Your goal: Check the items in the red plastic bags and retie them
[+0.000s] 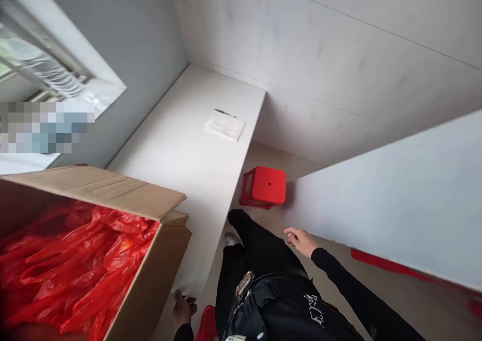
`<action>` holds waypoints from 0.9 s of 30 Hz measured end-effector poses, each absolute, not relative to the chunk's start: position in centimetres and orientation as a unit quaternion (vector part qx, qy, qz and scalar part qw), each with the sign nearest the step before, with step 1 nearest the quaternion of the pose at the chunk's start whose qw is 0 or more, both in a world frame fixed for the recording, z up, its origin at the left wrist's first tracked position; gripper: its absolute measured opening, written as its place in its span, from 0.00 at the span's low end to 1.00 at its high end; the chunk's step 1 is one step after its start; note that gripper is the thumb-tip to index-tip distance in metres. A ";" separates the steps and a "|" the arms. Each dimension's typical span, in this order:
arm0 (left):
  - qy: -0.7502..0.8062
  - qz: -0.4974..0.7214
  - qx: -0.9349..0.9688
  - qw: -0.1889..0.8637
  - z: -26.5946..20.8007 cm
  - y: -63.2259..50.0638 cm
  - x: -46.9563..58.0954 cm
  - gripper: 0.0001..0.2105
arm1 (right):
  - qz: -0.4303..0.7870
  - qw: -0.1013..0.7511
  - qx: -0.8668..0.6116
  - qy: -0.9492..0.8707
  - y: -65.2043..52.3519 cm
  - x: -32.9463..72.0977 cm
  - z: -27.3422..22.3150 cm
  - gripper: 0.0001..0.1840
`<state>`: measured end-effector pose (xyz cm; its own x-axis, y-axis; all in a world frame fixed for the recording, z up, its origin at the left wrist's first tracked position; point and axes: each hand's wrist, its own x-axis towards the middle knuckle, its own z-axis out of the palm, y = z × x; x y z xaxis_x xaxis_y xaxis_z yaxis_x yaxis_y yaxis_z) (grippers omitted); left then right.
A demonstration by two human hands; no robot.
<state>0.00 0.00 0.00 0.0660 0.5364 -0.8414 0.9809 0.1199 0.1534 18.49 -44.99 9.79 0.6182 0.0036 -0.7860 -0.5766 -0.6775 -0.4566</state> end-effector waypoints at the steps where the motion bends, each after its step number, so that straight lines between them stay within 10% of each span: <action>1: 0.630 -0.285 0.587 0.420 0.2 -0.3 0.0 0.16 | 0.408 0.360 -0.818 0.185 -45.9 16.6 10.1 0.18; 27: 0.421 -0.321 0.689 0.494 5.2 -38.9 -11.6 0.12 | 0.348 0.361 -0.783 0.368 -89.7 -8.4 11.0 0.12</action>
<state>-11.57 -38.88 5.24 0.4390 0.2631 -0.8591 0.8981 -0.1570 0.4108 -8.41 -89.67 11.04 0.4874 -0.3243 -0.8107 -0.8271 -0.4691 -0.3096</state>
